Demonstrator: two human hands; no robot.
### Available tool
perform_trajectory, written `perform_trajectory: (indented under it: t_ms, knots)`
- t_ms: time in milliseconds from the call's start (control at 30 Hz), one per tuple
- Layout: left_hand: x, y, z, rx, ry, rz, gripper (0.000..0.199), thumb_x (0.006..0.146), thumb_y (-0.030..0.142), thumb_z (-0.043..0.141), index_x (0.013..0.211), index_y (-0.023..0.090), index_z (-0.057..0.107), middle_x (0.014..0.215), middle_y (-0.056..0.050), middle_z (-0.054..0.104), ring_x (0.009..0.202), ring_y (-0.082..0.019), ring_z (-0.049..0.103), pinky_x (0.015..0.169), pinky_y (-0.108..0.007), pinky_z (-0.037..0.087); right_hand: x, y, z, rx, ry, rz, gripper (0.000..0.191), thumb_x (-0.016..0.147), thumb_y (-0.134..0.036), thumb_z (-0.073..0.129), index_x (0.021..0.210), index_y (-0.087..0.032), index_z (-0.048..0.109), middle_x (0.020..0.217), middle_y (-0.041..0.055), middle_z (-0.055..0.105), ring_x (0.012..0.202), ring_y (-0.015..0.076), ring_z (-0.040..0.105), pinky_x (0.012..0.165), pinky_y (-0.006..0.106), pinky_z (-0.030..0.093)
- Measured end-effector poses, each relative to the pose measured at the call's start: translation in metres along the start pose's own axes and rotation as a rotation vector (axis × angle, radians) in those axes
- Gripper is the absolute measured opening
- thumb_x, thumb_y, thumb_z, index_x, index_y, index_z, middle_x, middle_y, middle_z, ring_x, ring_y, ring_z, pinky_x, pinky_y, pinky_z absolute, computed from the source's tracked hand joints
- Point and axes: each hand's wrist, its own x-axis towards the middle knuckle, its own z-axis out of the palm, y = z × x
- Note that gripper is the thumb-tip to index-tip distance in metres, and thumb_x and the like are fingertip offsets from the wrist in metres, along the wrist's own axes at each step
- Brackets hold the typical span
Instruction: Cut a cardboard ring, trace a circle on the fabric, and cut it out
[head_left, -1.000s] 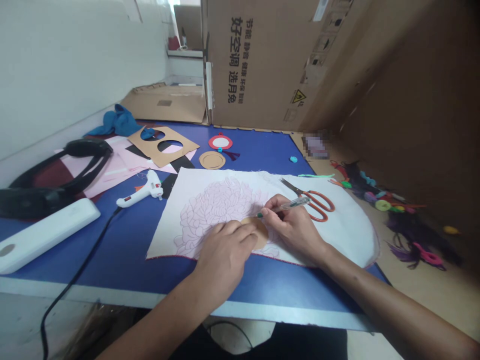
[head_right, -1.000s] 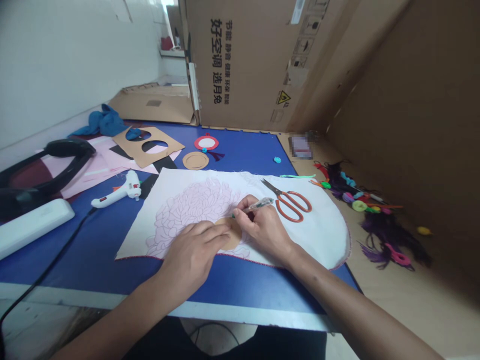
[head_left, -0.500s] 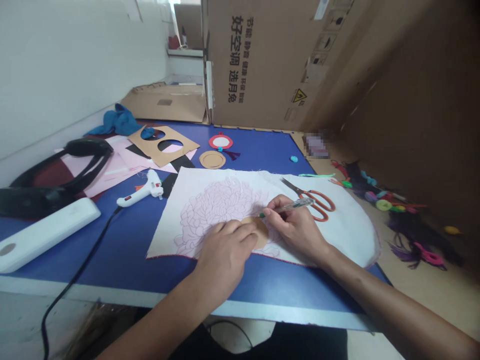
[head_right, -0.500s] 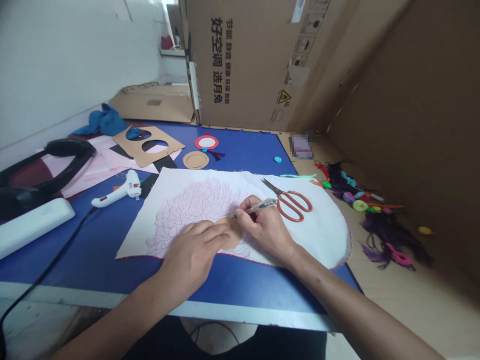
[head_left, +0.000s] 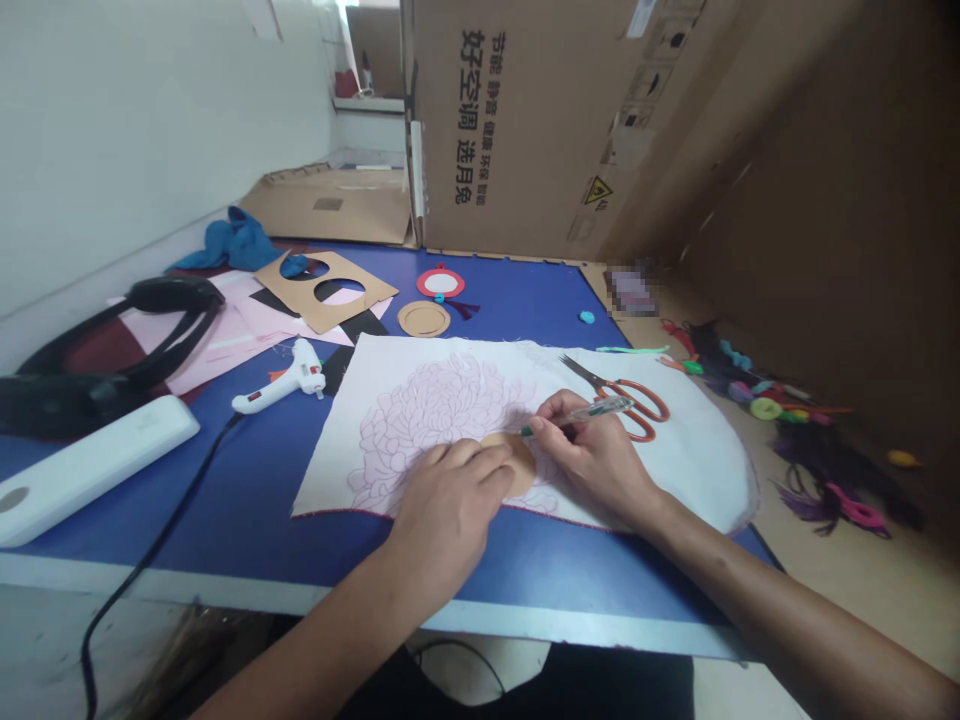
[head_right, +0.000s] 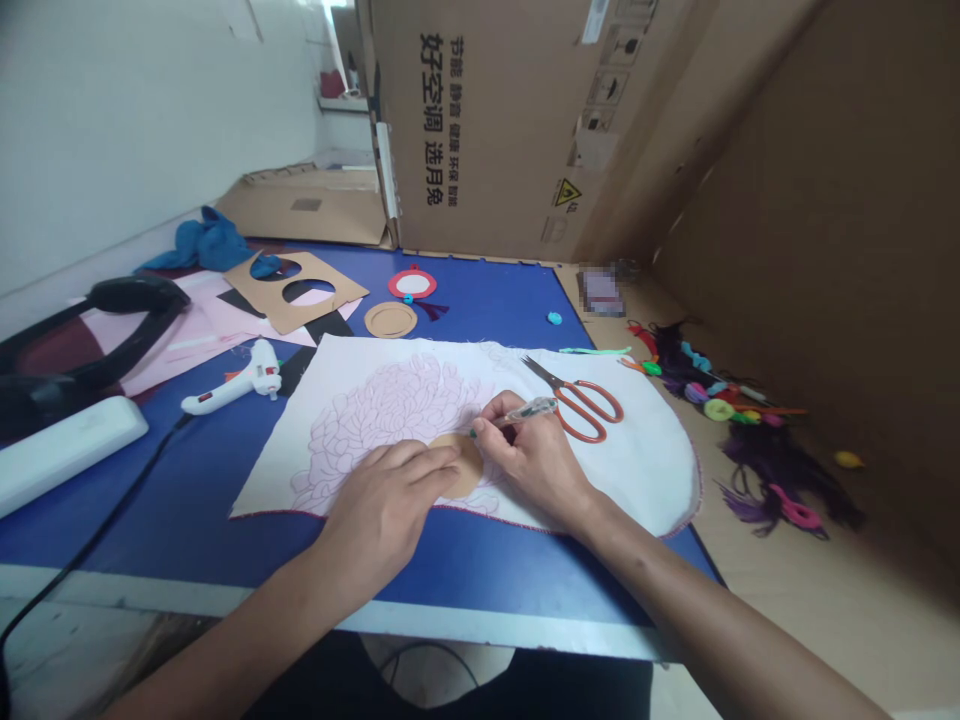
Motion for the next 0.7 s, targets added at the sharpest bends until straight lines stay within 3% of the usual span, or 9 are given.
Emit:
perform_trajectory:
  t_ms: [700]
  knots:
    - [-0.0011,-0.0007,0.0012,0.002,0.026,0.012,0.036,0.098,0.001,0.052,0.118,0.022,0.073,0.136,-0.003,0.075,0.112,-0.027,0.065,0.089,-0.044,0.05,-0.001,0.0003,-0.0011,0.003,0.009,-0.015,0.024,0.102,-0.039,0.061,0.085,-0.022,0.062,0.072,-0.0001,0.062,0.058,0.014,0.052,0.056,0.031,0.039]
